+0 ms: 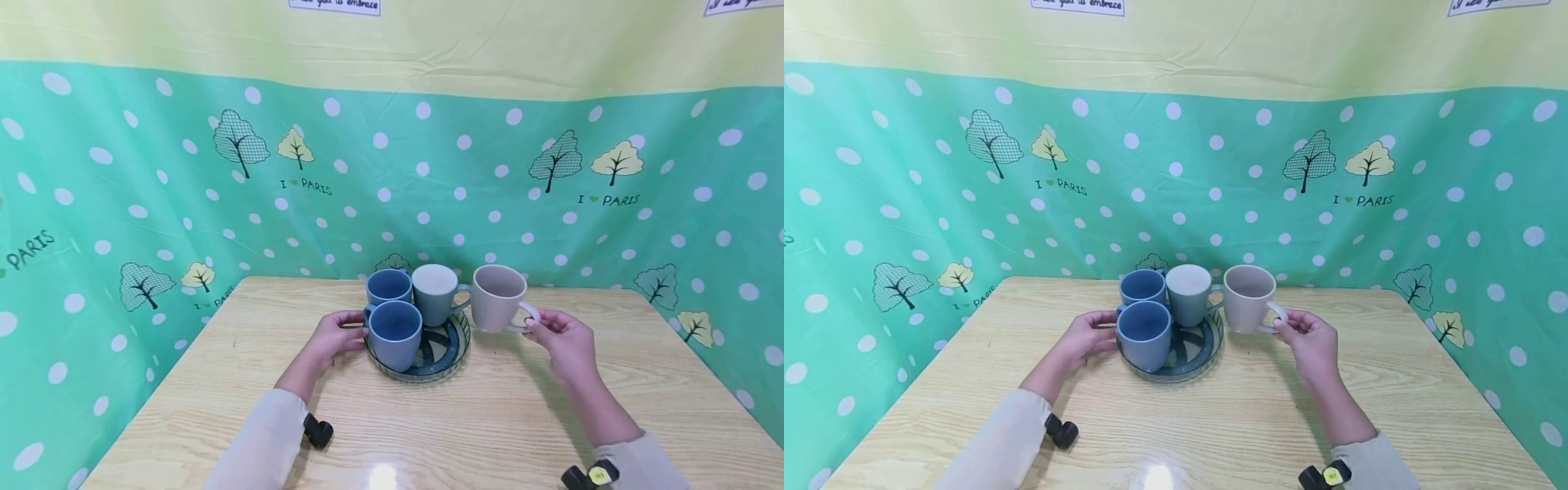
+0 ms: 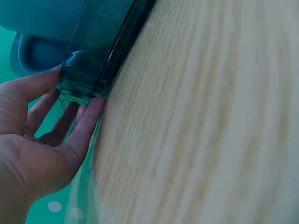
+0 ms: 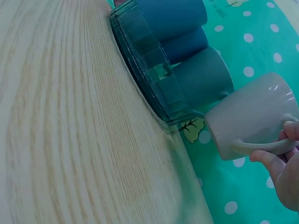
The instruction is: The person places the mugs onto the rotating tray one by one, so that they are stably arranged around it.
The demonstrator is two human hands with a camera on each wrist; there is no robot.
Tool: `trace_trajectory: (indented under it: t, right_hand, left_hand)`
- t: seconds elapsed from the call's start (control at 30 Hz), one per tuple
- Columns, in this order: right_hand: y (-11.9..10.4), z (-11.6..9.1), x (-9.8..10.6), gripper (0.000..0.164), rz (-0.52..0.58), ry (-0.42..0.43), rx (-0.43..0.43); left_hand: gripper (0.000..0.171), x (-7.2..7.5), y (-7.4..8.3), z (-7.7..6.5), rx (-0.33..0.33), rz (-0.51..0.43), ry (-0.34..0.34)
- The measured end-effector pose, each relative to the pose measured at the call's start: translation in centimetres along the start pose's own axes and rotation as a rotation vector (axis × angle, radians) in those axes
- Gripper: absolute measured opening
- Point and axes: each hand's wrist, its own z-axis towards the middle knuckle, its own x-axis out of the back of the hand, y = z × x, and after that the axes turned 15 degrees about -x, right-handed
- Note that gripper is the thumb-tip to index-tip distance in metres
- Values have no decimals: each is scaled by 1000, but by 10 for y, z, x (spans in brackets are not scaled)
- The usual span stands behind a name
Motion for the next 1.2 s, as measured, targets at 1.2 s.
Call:
trace_trajectory:
  t: [1.2]
  right_hand:
    - [-5,-22,-8,22,-2,-64,25]
  left_hand:
    - [54,-1,1,-7,-10,-28,-68]
